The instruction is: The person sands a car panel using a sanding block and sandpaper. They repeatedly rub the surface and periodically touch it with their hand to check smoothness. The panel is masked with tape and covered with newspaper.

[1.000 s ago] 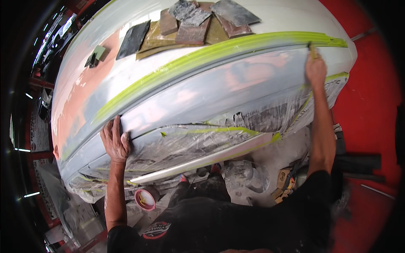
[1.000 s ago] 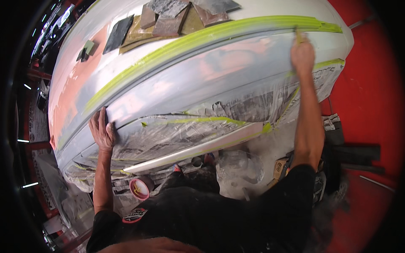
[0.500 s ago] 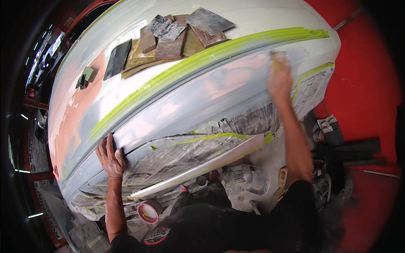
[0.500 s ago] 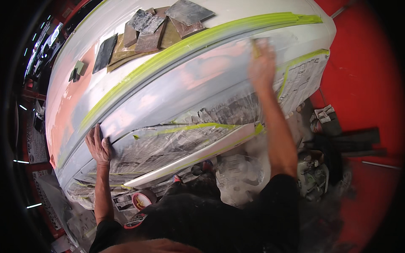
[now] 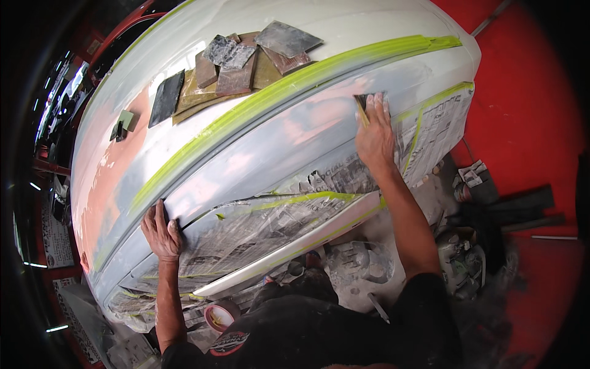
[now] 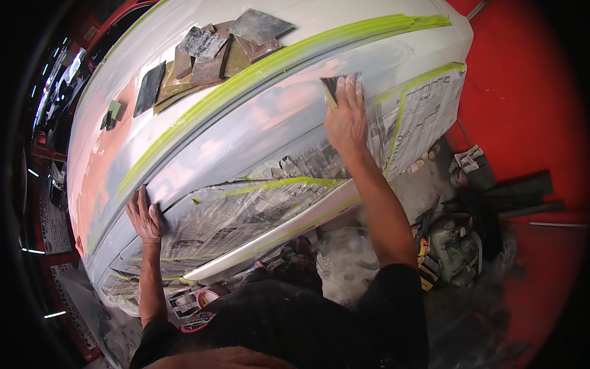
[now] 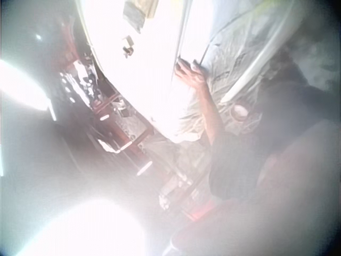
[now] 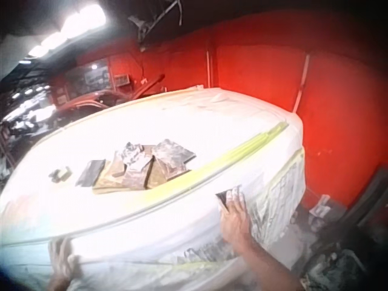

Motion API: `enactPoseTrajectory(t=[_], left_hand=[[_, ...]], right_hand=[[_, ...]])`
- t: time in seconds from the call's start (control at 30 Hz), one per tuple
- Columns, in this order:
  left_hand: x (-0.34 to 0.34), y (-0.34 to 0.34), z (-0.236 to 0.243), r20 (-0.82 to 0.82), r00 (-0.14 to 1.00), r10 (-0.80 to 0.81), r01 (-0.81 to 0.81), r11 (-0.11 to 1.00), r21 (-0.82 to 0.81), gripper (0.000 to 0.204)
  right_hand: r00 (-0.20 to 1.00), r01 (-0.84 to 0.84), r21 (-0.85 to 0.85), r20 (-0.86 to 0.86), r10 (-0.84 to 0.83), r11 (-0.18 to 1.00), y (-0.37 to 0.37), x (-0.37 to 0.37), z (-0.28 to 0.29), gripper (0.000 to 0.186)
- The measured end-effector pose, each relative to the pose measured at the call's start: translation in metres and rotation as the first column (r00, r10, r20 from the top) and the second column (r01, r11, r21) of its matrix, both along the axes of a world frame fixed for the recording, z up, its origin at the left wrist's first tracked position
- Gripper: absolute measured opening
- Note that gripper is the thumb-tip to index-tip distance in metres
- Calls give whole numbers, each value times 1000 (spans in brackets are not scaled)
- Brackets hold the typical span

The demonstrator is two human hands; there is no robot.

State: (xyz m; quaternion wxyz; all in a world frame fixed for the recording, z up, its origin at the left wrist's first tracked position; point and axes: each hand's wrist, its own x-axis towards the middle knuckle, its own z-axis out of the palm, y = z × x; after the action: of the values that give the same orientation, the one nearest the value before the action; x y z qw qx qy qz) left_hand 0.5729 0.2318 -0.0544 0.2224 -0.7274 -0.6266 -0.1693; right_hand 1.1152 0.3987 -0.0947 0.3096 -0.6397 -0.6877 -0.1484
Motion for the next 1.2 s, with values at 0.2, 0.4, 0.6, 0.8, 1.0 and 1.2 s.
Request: enactPoseTrajectory(t=[0.2,0.4,0.6,0.8,1.0,1.2], left_hand=[[6,12,5,22,1000,-20,20,1000,6,63],[12,5,16,46,998,-41,41,999,11,55],[15,6,24,26,999,-40,39,999,15,55],[12,3,22,30,999,-27,26,999,22,57],[8,-6,20,15,1000,5,-5,1000,2,58],[11,-1,20,37,999,-20,20,1000,3,58]], right_hand=[[974,159,-77,-150,-169,984,70,115,20,41],[998,-55,67,-20,56,996,41,16,4,44],[974,-178,36,-136,182,983,56,66,9,43],[984,142,-66,-98,-148,988,92,75,13,44],[966,-241,69,-82,246,968,35,27,-8,45],[987,68,-7,-148,-69,998,96,92,11,43]])
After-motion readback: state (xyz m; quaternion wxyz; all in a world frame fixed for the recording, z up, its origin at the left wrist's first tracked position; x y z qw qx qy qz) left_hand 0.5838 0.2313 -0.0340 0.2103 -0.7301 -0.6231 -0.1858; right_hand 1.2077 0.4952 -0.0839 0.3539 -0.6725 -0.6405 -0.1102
